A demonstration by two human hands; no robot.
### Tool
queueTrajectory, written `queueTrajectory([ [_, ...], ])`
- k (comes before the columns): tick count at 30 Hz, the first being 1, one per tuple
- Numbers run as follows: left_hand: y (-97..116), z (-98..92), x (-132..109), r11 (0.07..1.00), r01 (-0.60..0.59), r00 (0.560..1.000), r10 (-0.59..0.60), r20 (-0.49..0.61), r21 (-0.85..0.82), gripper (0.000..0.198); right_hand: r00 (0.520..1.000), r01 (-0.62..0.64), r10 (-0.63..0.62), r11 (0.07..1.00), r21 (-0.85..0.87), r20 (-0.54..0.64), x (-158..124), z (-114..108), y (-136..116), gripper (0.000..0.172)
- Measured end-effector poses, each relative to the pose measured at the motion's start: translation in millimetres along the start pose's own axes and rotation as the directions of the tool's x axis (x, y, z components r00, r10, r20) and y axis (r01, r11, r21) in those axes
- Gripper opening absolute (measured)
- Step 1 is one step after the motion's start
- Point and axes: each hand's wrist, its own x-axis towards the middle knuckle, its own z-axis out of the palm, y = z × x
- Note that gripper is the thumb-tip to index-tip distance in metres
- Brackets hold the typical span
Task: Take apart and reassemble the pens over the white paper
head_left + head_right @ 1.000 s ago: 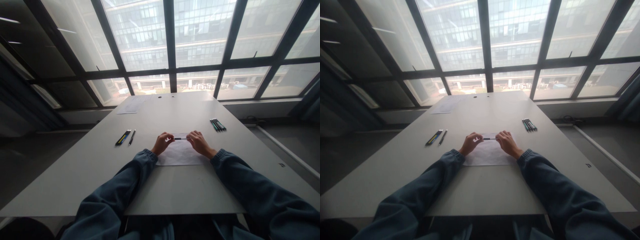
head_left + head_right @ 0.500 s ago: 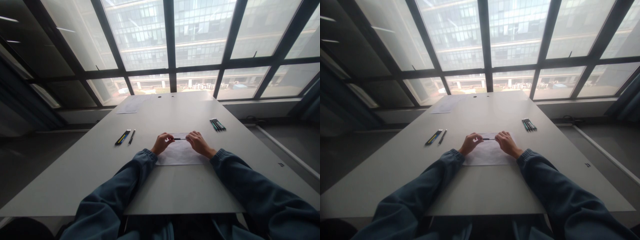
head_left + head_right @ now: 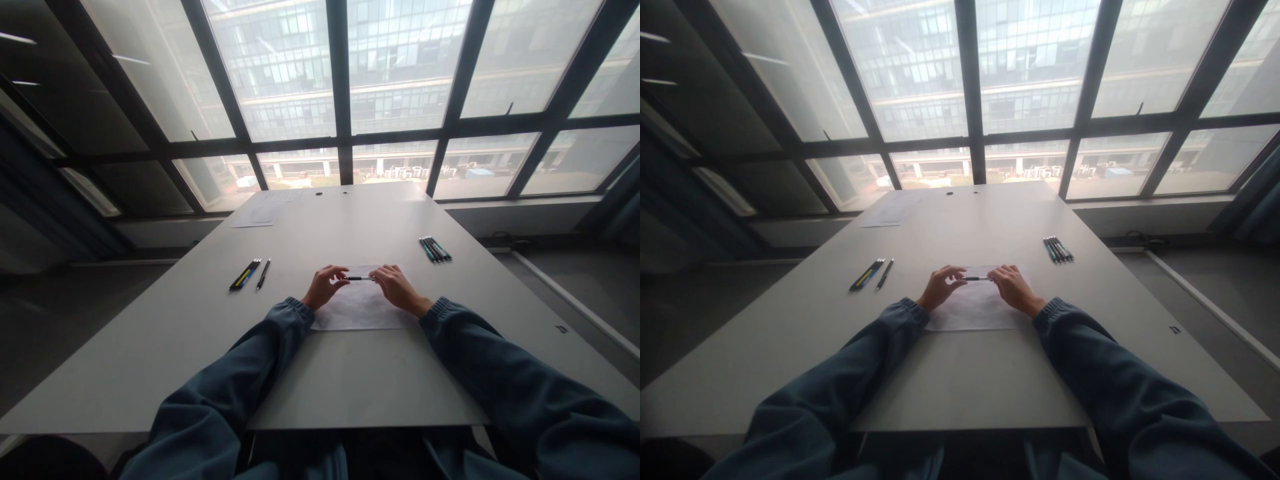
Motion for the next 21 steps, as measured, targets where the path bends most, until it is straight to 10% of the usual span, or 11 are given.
queueTrajectory([
  [21, -0.7, 0.1, -0.7, 1.0, -0.017, 1.0, 0.017, 0.02, -0.002, 0.022, 1.0, -0.01, 0.011, 0.999, 0.051, -0.007, 0.5, -0.3, -4.2, 0.009],
])
